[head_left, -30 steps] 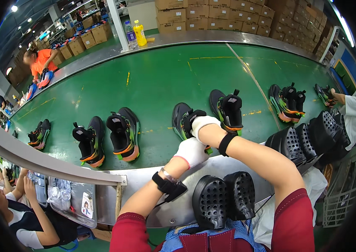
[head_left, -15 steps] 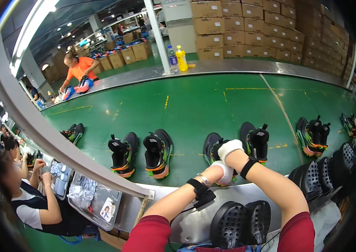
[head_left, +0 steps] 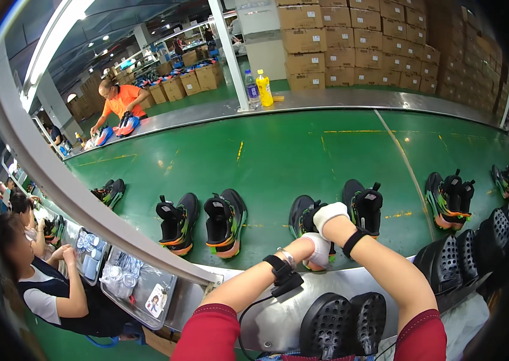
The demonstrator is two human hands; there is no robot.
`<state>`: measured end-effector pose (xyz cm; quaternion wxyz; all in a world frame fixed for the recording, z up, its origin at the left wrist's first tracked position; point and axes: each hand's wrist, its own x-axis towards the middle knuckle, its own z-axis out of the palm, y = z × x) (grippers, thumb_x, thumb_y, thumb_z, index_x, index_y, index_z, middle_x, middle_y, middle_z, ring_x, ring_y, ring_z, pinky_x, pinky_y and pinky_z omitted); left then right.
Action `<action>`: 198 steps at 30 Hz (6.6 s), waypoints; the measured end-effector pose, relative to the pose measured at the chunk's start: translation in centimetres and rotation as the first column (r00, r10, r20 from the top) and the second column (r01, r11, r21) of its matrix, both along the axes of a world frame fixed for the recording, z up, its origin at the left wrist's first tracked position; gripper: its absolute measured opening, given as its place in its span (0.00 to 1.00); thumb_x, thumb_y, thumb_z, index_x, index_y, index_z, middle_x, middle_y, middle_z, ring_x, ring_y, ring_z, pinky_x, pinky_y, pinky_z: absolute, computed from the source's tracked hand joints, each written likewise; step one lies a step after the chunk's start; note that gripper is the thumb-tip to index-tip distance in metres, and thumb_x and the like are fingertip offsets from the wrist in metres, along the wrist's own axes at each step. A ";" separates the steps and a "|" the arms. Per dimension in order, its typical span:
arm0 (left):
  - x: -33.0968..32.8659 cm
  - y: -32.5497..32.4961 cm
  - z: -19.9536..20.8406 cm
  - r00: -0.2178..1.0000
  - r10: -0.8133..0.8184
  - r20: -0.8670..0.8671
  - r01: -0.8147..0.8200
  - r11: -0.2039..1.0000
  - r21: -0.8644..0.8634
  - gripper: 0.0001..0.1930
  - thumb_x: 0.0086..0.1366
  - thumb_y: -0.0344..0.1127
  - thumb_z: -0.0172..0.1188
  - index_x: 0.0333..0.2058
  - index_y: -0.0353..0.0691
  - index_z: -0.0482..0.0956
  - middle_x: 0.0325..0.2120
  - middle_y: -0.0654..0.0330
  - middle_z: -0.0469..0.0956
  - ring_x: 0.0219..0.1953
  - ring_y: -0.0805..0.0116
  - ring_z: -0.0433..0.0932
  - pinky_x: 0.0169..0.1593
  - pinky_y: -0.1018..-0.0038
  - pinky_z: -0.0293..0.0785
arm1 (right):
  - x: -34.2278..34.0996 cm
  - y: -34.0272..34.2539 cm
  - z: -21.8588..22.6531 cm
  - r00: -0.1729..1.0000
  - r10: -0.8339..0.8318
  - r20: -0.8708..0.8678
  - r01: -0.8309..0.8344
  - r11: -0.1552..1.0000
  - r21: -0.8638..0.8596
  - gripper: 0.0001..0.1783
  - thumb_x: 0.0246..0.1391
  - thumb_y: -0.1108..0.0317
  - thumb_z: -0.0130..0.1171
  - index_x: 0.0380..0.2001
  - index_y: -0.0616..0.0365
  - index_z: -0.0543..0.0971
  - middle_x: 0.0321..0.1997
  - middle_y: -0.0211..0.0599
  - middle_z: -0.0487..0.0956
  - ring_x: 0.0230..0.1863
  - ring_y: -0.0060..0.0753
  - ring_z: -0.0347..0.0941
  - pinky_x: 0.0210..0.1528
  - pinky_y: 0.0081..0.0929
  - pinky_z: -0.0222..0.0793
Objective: Attaching plastic components to sneaker uppers on a production line.
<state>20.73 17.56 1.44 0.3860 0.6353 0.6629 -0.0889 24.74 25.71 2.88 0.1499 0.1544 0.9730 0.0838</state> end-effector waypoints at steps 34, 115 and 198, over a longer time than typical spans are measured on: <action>0.8 -3.7 -0.3 0.946 0.320 -0.051 -0.301 0.926 0.228 0.29 0.59 0.56 0.54 0.44 0.33 0.80 0.39 0.42 0.81 0.42 0.48 0.80 0.49 0.64 0.73 | 36.8 -9.3 8.0 0.721 -0.506 -0.473 0.405 0.862 -0.306 0.10 0.54 0.57 0.59 0.28 0.51 0.80 0.26 0.38 0.79 0.33 0.44 0.77 0.35 0.38 0.72; 8.3 -0.7 0.7 -0.350 0.101 0.931 -0.684 0.651 -0.328 0.19 0.67 0.44 0.61 0.51 0.43 0.70 0.45 0.62 0.77 0.45 0.67 0.80 0.51 0.62 0.79 | 21.0 -0.4 8.8 0.771 -0.432 -0.469 0.182 0.854 -0.487 0.26 0.48 0.45 0.61 0.30 0.61 0.76 0.30 0.51 0.80 0.34 0.54 0.79 0.38 0.42 0.75; 5.4 8.9 -2.8 0.915 0.352 0.199 -0.355 0.935 -0.018 0.15 0.62 0.45 0.54 0.35 0.40 0.83 0.23 0.55 0.83 0.20 0.62 0.83 0.32 0.71 0.79 | 4.7 9.4 -2.7 0.985 -0.067 -0.158 0.047 0.990 -0.131 0.11 0.51 0.68 0.59 0.38 0.52 0.84 0.42 0.41 0.84 0.44 0.43 0.82 0.45 0.36 0.78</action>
